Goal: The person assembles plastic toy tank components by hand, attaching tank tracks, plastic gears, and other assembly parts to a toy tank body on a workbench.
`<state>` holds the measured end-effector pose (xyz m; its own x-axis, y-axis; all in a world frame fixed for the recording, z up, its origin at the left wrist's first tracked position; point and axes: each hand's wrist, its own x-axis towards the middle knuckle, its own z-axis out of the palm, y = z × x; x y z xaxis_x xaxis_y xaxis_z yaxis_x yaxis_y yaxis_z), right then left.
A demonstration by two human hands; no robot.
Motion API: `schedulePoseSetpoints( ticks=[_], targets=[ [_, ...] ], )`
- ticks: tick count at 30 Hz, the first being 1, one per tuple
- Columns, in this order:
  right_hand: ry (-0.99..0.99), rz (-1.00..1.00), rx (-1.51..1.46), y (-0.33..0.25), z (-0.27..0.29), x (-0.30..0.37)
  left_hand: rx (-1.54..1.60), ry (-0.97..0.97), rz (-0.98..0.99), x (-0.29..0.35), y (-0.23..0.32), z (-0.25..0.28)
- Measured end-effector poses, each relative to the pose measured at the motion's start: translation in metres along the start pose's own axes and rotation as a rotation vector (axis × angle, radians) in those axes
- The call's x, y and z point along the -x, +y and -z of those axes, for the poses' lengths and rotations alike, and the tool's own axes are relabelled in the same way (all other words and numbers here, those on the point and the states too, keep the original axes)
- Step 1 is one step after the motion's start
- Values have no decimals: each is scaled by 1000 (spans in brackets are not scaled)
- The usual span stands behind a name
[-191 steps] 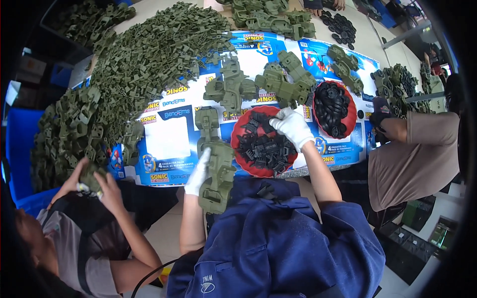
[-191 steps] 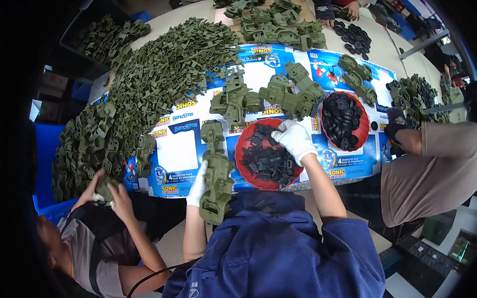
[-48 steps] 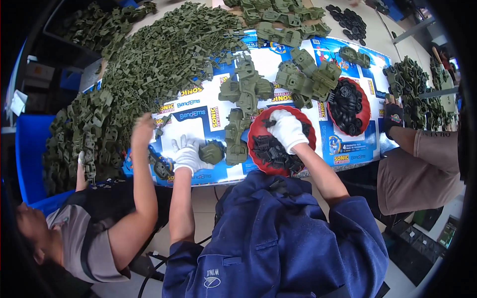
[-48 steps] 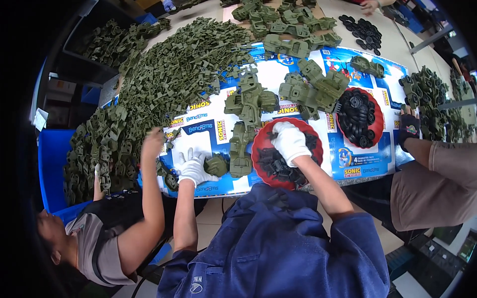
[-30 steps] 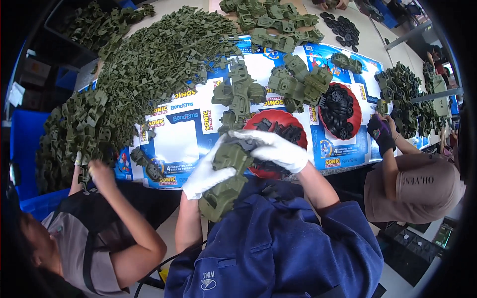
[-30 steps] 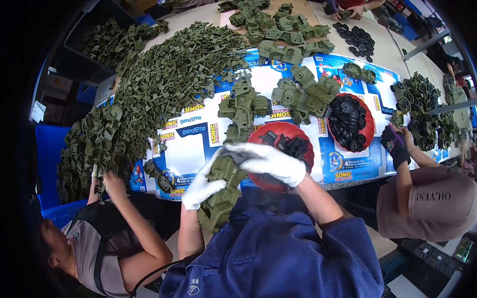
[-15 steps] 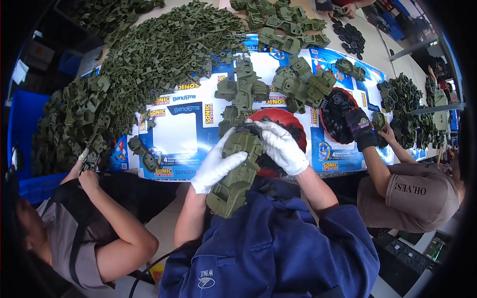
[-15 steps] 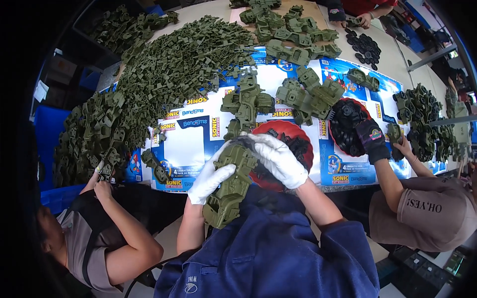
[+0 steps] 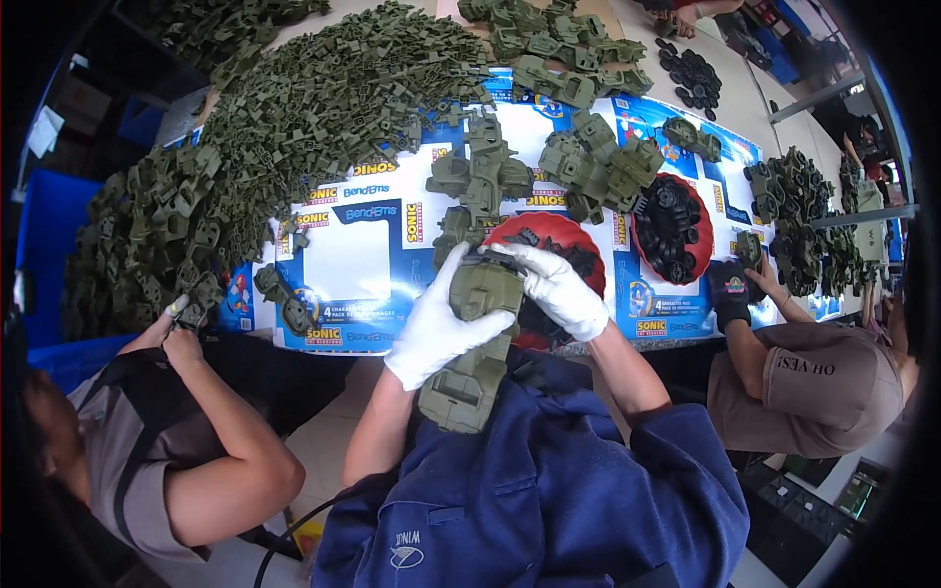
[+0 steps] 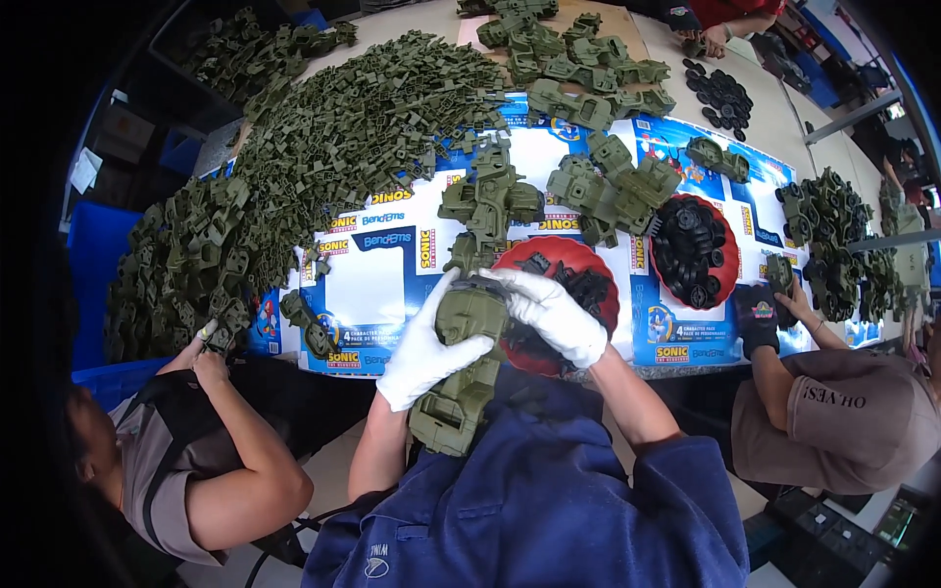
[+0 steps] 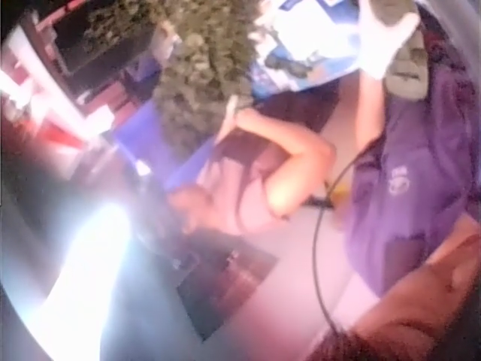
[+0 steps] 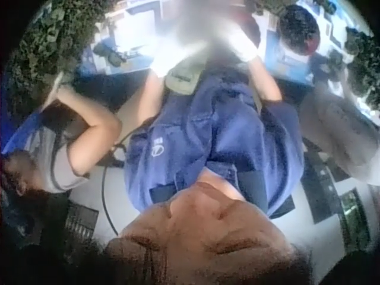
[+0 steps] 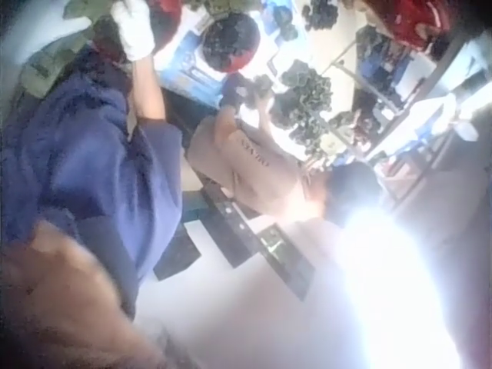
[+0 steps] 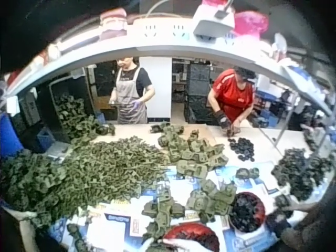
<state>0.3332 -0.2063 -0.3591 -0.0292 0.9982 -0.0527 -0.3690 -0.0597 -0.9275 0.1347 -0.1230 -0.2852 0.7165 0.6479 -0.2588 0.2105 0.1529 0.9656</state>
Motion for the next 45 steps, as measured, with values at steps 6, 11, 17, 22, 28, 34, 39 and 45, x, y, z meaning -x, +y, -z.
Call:
schedulePoseSetpoints(
  ticks=[6,11,17,22,28,34,39,45],
  targets=[
    [55,-20,-190,-19,-15,-3,-98,-4,-21,-4,0,1],
    [16,-4,-44,-16,-3,-2,8,-31,20,-5,3,1],
    [11,16,79,-19,2,-1,91,1,-12,-6,-3,-3],
    [15,-3,139,-24,2,-2,67,-21,-5,-6,4,-2],
    [-15,51,77,-23,5,-6,93,-34,13,-10,10,-3],
    [-105,80,349,-34,15,-10,81,-46,-49,-11,5,-1],
    [-23,29,2,-43,-10,-15,34,101,-104,-21,3,-8],
    [334,391,404,-24,-47,-20,-108,209,-432,-33,-30,-12]
  ],
)
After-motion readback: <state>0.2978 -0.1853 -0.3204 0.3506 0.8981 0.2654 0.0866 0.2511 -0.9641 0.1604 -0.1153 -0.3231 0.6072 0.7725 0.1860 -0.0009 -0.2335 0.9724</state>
